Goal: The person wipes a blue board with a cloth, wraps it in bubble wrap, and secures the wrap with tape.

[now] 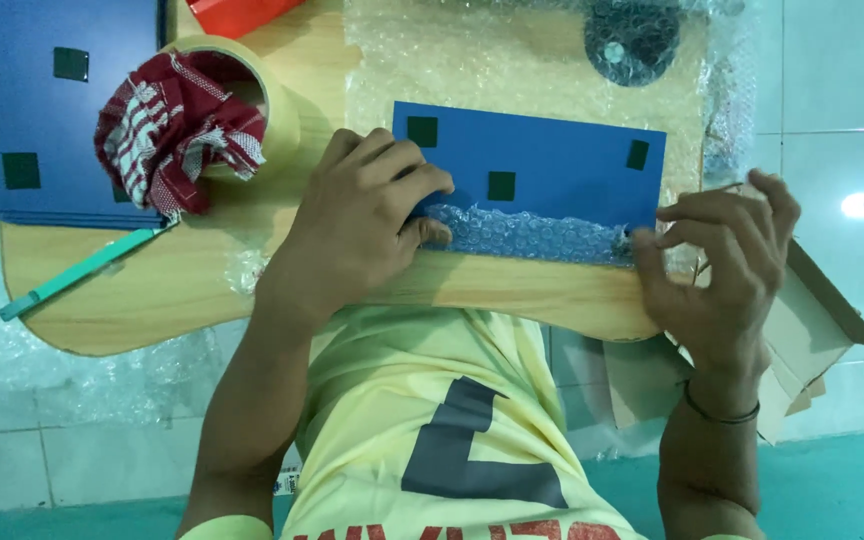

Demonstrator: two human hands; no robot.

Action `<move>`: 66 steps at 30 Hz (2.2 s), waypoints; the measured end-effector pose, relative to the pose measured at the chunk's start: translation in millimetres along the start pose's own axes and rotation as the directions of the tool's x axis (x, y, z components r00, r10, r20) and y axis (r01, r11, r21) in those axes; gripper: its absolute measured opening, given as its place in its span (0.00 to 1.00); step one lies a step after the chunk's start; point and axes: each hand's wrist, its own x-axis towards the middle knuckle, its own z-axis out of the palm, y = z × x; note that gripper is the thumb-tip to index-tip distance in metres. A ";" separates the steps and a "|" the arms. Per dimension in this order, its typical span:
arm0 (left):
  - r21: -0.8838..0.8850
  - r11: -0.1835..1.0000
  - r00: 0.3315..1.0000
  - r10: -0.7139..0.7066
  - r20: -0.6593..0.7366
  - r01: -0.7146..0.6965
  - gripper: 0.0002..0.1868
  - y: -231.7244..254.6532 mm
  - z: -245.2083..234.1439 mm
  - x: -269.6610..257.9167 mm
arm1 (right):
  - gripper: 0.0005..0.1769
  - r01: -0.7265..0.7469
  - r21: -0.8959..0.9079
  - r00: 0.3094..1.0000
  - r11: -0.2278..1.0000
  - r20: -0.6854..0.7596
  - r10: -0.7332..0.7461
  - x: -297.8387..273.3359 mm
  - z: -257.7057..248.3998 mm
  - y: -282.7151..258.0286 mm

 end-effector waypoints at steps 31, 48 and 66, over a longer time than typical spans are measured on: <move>0.015 0.993 0.993 -0.114 -0.038 0.115 0.08 6.6 -36.2 -43.2 | 0.14 -0.046 0.040 0.981 0.998 0.193 0.037 13.9 19.3 -14.4; -0.059 0.995 0.987 -0.089 -0.135 0.081 0.05 4.0 -9.5 -32.1 | 0.10 0.045 0.088 0.975 0.995 0.212 -0.063 41.2 15.7 -37.6; 0.041 0.991 0.991 0.126 -0.035 -0.125 0.03 2.4 -119.1 -7.2 | 0.29 0.265 0.415 0.716 0.870 0.520 -0.466 80.5 38.1 -56.3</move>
